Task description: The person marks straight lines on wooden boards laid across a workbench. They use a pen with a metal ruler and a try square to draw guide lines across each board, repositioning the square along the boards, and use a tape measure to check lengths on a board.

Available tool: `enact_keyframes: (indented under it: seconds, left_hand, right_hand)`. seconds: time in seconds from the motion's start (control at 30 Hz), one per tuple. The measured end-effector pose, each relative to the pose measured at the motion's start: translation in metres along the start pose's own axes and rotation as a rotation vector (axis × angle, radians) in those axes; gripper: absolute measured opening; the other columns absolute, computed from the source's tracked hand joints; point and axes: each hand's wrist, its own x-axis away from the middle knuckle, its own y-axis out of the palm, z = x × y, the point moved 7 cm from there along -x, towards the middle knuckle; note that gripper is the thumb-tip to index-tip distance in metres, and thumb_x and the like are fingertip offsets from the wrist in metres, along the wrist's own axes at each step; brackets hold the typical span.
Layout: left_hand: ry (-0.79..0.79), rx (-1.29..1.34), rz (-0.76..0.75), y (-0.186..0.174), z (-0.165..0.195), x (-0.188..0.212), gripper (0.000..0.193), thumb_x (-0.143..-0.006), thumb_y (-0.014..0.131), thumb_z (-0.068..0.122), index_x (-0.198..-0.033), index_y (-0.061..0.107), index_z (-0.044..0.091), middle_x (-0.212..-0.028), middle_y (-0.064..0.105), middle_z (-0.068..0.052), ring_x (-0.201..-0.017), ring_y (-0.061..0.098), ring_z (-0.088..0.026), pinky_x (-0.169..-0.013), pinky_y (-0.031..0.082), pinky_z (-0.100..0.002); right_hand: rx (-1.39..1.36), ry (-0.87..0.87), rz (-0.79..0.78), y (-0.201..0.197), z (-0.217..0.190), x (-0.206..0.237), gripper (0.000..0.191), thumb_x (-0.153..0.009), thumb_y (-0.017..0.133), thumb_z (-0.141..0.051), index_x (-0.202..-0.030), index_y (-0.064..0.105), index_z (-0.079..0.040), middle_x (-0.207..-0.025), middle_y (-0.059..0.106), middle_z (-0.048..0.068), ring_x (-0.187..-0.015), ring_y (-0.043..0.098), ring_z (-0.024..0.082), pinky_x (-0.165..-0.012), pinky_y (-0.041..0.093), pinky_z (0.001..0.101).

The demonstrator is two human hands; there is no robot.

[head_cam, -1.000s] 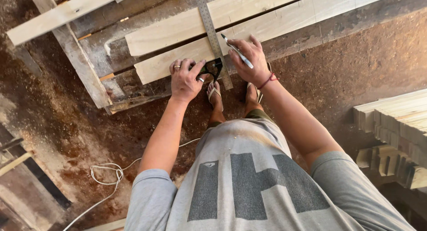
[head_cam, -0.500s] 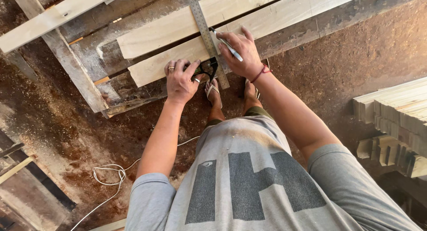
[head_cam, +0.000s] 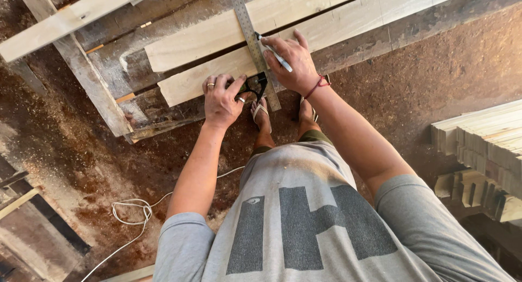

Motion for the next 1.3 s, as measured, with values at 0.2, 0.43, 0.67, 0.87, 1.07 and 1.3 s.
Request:
enact_keyframes:
  seconds: [0.2, 0.43, 0.67, 0.87, 1.07, 1.3]
  left_hand:
    - [-0.005, -0.001, -0.022, 0.002, -0.001, 0.000, 0.048, -0.081, 0.089, 0.029, -0.127, 0.076, 0.021, -0.107, 0.060, -0.005, -0.106, 0.054, -0.026, -0.106, 0.037, -0.044]
    - [-0.009, -0.004, -0.022, 0.003, -0.002, -0.001, 0.048, -0.081, 0.089, 0.030, -0.126, 0.076, 0.021, -0.107, 0.060, -0.005, -0.106, 0.054, -0.026, -0.107, 0.036, -0.045]
    - [-0.006, -0.017, -0.032, 0.003, 0.000, 0.000, 0.047, -0.082, 0.088, 0.030, -0.126, 0.076, 0.022, -0.107, 0.059, -0.005, -0.106, 0.053, -0.027, -0.106, 0.036, -0.045]
    - [-0.016, -0.016, -0.039, 0.004, -0.002, -0.001, 0.046, -0.083, 0.088, 0.033, -0.126, 0.076, 0.023, -0.106, 0.058, -0.004, -0.106, 0.052, -0.027, -0.106, 0.036, -0.046]
    - [-0.006, -0.019, -0.022, 0.006, -0.001, 0.001, 0.047, -0.081, 0.088, 0.033, -0.126, 0.076, 0.022, -0.106, 0.058, -0.005, -0.106, 0.052, -0.027, -0.105, 0.036, -0.045]
    - [0.013, -0.049, -0.025, 0.023, -0.012, 0.003, 0.047, -0.082, 0.088, 0.040, -0.122, 0.076, 0.021, -0.110, 0.066, -0.010, -0.106, 0.055, -0.028, -0.104, 0.039, -0.044]
  right_hand:
    - [0.044, 0.046, -0.016, 0.002, 0.005, -0.001, 0.023, -0.103, 0.060, -0.022, -0.124, 0.068, -0.014, -0.087, 0.072, 0.008, -0.095, 0.071, 0.027, -0.119, 0.031, 0.0559]
    - [-0.004, 0.022, 0.061, 0.000, 0.002, 0.000, 0.023, -0.103, 0.059, -0.021, -0.123, 0.068, -0.013, -0.090, 0.074, 0.008, -0.094, 0.072, 0.026, -0.118, 0.033, 0.0570]
    - [0.010, 0.056, 0.004, -0.004, 0.008, -0.003, 0.017, -0.104, 0.060, -0.021, -0.113, 0.071, -0.012, -0.090, 0.074, 0.008, -0.094, 0.072, 0.026, -0.119, 0.033, 0.0565]
    - [0.003, 0.015, 0.016, -0.006, -0.001, 0.008, 0.019, -0.103, 0.060, -0.021, -0.115, 0.071, -0.011, -0.093, 0.074, 0.008, -0.097, 0.071, 0.028, -0.119, 0.028, 0.0576]
    - [0.033, 0.000, -0.003, -0.005, -0.002, 0.011, 0.016, -0.102, 0.060, -0.020, -0.111, 0.070, -0.012, -0.095, 0.076, 0.007, -0.100, 0.072, 0.027, -0.119, 0.027, 0.0588]
    - [0.047, -0.001, -0.051, 0.004, 0.002, 0.008, 0.019, -0.106, 0.056, -0.017, -0.115, 0.071, -0.009, -0.092, 0.077, 0.006, -0.090, 0.075, 0.020, -0.121, 0.029, 0.0579]
